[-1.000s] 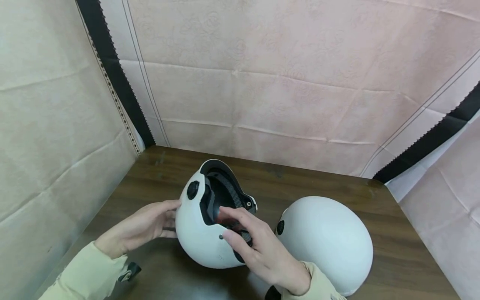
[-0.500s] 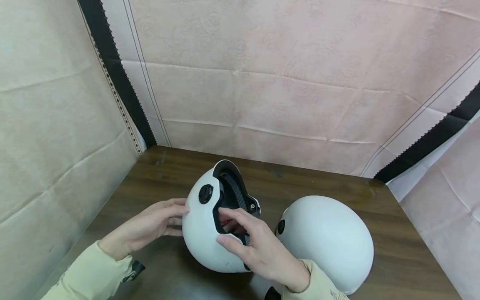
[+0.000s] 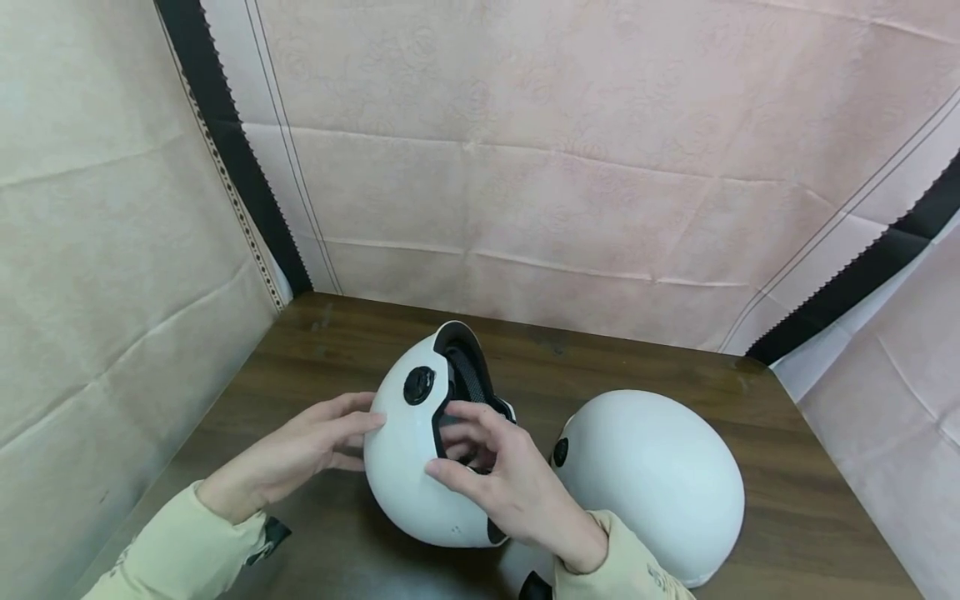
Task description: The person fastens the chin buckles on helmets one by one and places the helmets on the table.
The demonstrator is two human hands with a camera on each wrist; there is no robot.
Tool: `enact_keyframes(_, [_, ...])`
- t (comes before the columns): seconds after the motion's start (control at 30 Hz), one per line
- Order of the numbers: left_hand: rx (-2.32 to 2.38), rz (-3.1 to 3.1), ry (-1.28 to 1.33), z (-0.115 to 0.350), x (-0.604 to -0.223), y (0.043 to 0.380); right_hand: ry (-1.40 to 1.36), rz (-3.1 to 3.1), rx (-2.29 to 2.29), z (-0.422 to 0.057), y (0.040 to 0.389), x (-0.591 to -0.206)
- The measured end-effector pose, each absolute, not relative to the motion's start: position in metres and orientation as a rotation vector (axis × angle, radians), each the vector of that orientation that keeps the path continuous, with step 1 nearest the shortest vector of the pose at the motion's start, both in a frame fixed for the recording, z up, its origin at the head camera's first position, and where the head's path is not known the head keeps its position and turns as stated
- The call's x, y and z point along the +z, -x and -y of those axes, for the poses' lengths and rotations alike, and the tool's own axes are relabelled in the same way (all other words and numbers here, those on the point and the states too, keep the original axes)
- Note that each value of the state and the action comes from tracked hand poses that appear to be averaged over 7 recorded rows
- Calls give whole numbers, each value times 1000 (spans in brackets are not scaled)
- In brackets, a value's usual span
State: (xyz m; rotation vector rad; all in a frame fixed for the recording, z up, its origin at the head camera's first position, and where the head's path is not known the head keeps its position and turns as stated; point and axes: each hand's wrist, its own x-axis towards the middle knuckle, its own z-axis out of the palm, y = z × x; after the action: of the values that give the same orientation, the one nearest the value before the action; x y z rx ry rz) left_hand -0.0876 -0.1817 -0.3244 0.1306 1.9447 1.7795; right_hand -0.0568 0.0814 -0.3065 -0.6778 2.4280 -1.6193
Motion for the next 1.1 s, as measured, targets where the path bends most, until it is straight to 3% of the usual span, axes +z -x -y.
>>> enact_keyframes(0.57, [1829, -1604, -269, 195, -357, 91, 570, -2283, -1819, -82, 59, -304])
enact_keyframes(1.1, [1840, -1597, -230, 194, -364, 92, 450, -2235, -1870, -85, 66, -304])
